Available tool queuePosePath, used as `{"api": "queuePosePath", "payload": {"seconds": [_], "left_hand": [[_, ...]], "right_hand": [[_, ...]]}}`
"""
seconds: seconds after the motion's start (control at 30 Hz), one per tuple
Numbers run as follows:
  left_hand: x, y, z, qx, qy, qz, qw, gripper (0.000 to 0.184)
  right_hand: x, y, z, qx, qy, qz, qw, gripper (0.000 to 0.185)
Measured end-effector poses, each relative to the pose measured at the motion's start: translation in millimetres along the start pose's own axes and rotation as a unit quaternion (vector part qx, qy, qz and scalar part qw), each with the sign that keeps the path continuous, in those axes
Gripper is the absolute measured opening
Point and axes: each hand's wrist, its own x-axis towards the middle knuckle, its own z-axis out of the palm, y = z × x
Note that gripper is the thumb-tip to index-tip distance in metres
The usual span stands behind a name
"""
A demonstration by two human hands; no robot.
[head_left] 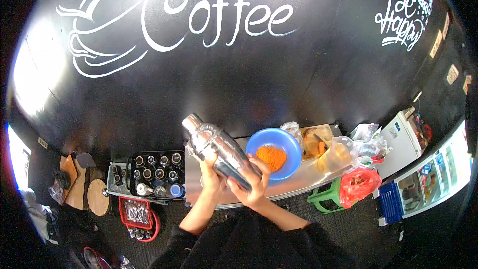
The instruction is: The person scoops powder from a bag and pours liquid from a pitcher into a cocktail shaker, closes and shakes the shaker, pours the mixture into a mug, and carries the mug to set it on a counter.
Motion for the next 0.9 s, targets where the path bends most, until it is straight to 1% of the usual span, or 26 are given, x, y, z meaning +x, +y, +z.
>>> {"api": "queuePosePath", "payload": {"seconds": [0.03, 0.07, 0.1, 0.13, 0.17, 0.2, 0.23, 0.27, 0.3, 0.33, 0.4, 0.43, 0.47, 0.5, 0.53, 0.6, 0.63, 0.67, 0.73, 0.77, 0.8, 0.83, 0.87, 0.9], "left_hand": [[13, -13, -13, 0.046, 0.118, 0.009, 0.992, 0.056], [38, -26, -48, 0.052, 0.105, -0.049, 0.992, 0.050], [52, -33, -50, 0.028, 0.131, -0.076, 0.988, 0.047], [60, -34, -53, 0.004, 0.155, -0.100, 0.983, 0.044], [46, -38, -52, 0.009, 0.150, -0.082, 0.985, 0.046], [29, -23, -24, 0.035, 0.157, -0.051, 0.986, 0.054], [27, -22, -28, 0.070, 0.070, 0.002, 0.995, 0.057], [22, -23, -32, 0.103, -0.011, 0.047, 0.993, 0.060], [26, -17, -19, 0.180, 0.182, -0.065, 0.965, 0.061], [36, -24, -30, 0.120, 0.150, -0.049, 0.980, 0.056], [39, -27, -37, 0.038, 0.164, -0.080, 0.982, 0.067], [39, -24, -36, 0.044, 0.044, -0.011, 0.998, 0.066], [34, -22, -38, 0.052, -0.071, 0.049, 0.995, 0.065], [37, -33, -50, 0.108, 0.036, -0.001, 0.994, 0.066], [40, -42, -58, 0.149, 0.136, -0.061, 0.978, 0.067], [56, -45, -69, 0.123, 0.115, -0.088, 0.982, 0.069], [47, -55, -69, 0.079, 0.181, -0.061, 0.978, 0.068], [40, -59, -75, 0.067, 0.138, -0.018, 0.988, 0.072], [28, -43, -61, 0.180, 0.006, 0.072, 0.981, 0.076], [28, -35, -50, 0.200, 0.026, 0.038, 0.979, 0.083], [38, -41, -55, 0.228, 0.072, 0.027, 0.971, 0.086], [44, -44, -55, 0.204, 0.105, 0.004, 0.973, 0.088], [48, -44, -56, 0.181, 0.135, -0.014, 0.974, 0.090], [43, -36, -50, 0.210, 0.082, 0.022, 0.974, 0.089]], "right_hand": [[-1, 10, 12, -0.014, -0.008, 0.064, 0.998, 0.053], [2, 22, 22, -0.026, -0.019, 0.131, 0.991, 0.045], [3, 33, 29, 0.018, -0.023, 0.197, 0.980, 0.038], [7, 37, 27, -0.005, -0.026, 0.180, 0.983, 0.036], [3, 31, 22, -0.025, -0.018, 0.131, 0.991, 0.039], [-5, 24, 16, -0.044, -0.007, 0.077, 0.996, 0.043], [-15, 27, 15, -0.003, 0.034, 0.012, 0.999, 0.050], [-22, 30, 14, 0.010, 0.027, 0.023, 0.999, 0.051], [-27, 38, 19, 0.003, 0.001, 0.098, 0.995, 0.051], [-25, 42, 25, -0.004, -0.025, 0.176, 0.984, 0.051], [-15, 45, 21, -0.007, -0.035, 0.158, 0.987, 0.051], [-20, 39, 18, 0.014, -0.009, 0.093, 0.996, 0.051], [-24, 34, 17, 0.032, 0.015, 0.039, 0.999, 0.051], [-25, 36, 19, 0.006, 0.025, 0.045, 0.999, 0.050], [-30, 44, 26, 0.036, 0.004, 0.152, 0.988, 0.047], [-22, 53, 26, 0.048, -0.036, 0.243, 0.968, 0.042], [-21, 45, 24, 0.040, -0.016, 0.222, 0.974, 0.036], [-31, 45, 20, 0.020, -0.024, 0.158, 0.987, 0.045], [-40, 41, 14, 0.053, 0.001, 0.086, 0.995, 0.056], [-50, 47, 16, 0.092, -0.015, 0.155, 0.984, 0.058], [-60, 59, 22, 0.132, -0.029, 0.221, 0.966, 0.061], [-58, 67, 22, 0.097, -0.075, 0.264, 0.957, 0.062], [-62, 61, 19, 0.097, -0.074, 0.267, 0.956, 0.062], [-58, 57, 17, 0.115, -0.053, 0.233, 0.964, 0.063]]}}
